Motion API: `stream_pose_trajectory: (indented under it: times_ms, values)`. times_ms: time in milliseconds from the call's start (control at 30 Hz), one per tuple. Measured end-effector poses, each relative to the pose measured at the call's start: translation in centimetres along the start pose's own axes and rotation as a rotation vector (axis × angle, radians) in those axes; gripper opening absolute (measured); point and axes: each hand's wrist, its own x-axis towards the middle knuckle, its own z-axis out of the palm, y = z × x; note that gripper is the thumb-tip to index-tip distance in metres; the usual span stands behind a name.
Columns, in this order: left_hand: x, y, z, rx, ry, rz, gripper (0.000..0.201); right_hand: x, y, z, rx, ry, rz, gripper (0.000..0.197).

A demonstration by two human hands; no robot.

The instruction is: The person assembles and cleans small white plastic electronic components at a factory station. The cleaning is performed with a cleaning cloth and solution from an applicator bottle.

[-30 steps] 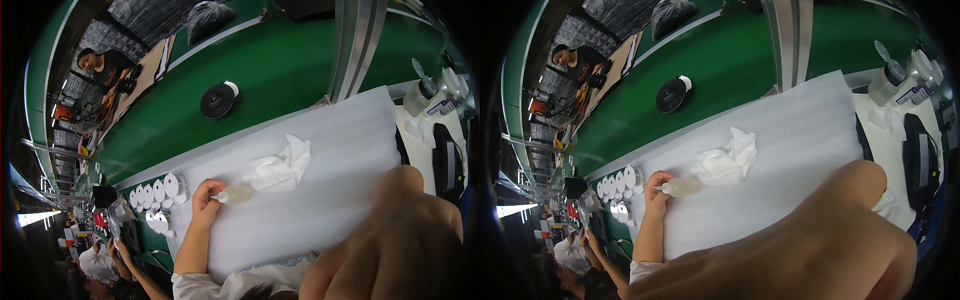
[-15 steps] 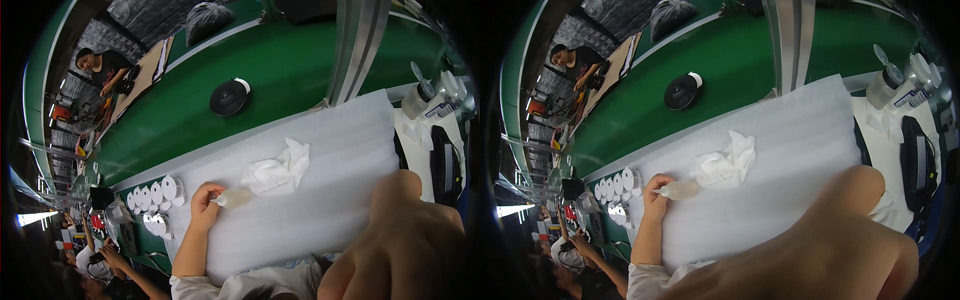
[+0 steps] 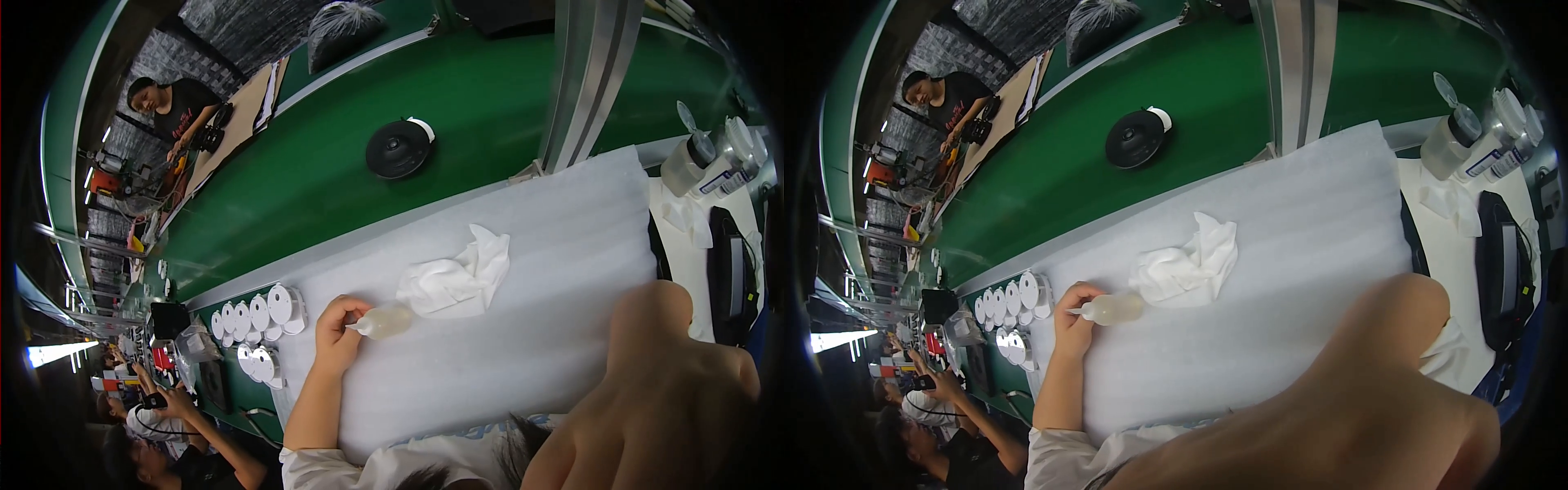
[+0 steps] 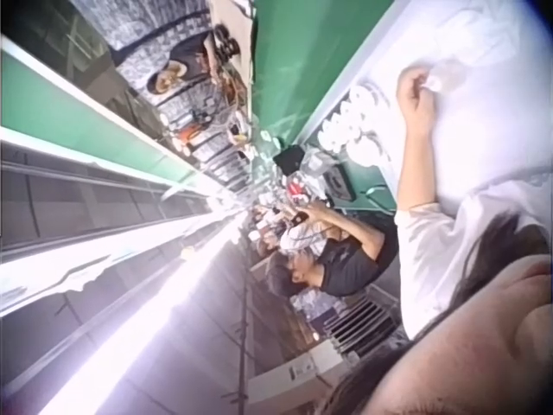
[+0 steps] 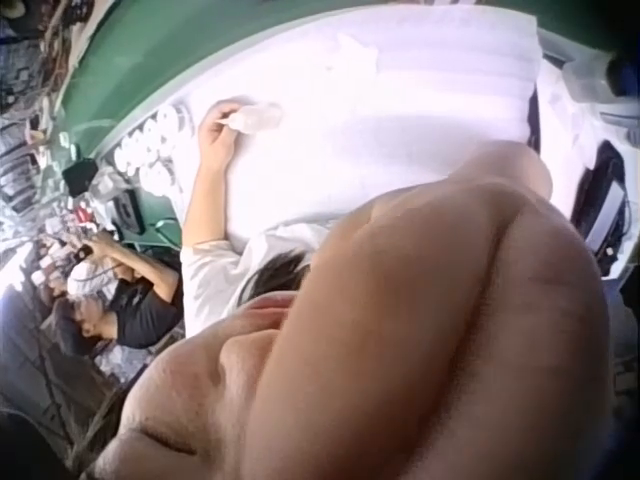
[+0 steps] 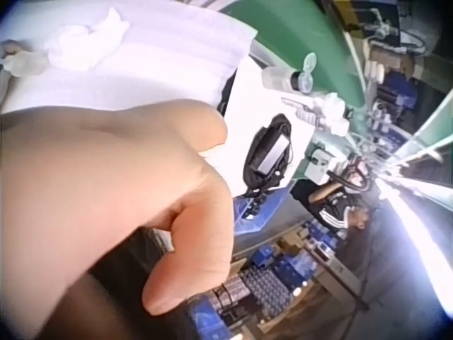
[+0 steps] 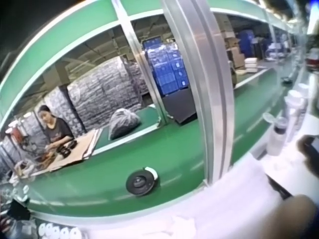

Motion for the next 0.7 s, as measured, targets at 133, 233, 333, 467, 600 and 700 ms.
stream_pose_trajectory:
  times_ms: [133, 233, 333, 467, 600, 700]
  values:
    - [-0.1, 0.4, 0.1, 0.010, 0.012, -0.025, 0.025, 0.7, 0.1, -0.6, 0.023, -0.018, -0.011, 0.017]
    - [0.0, 0.1, 0.1, 0.034, 0.018, -0.033, 0.024, 0.2, 0.2, 0.4, 0.036, -0.033, -0.014, 0.018]
    - [0.0, 0.1, 0.0, 0.038, 0.002, -0.001, 0.024, -0.4, 0.2, 0.8, 0.054, -0.054, -0.020, 0.018]
    - [0.1, 0.0, 0.1, 0.022, 0.017, -0.014, 0.024, 0.6, 0.9, 1.2, 0.083, -0.083, -0.031, 0.018]
    - [-0.1, 0.1, -0.2, 0.048, 0.017, -0.023, 0.024, -2.4, 0.2, 1.2, 0.118, -0.113, -0.043, 0.019]
    - [-0.2, 0.0, 0.0, 0.062, 0.005, -0.028, 0.025, -0.8, 0.9, 1.3, 0.139, -0.119, -0.042, 0.019]
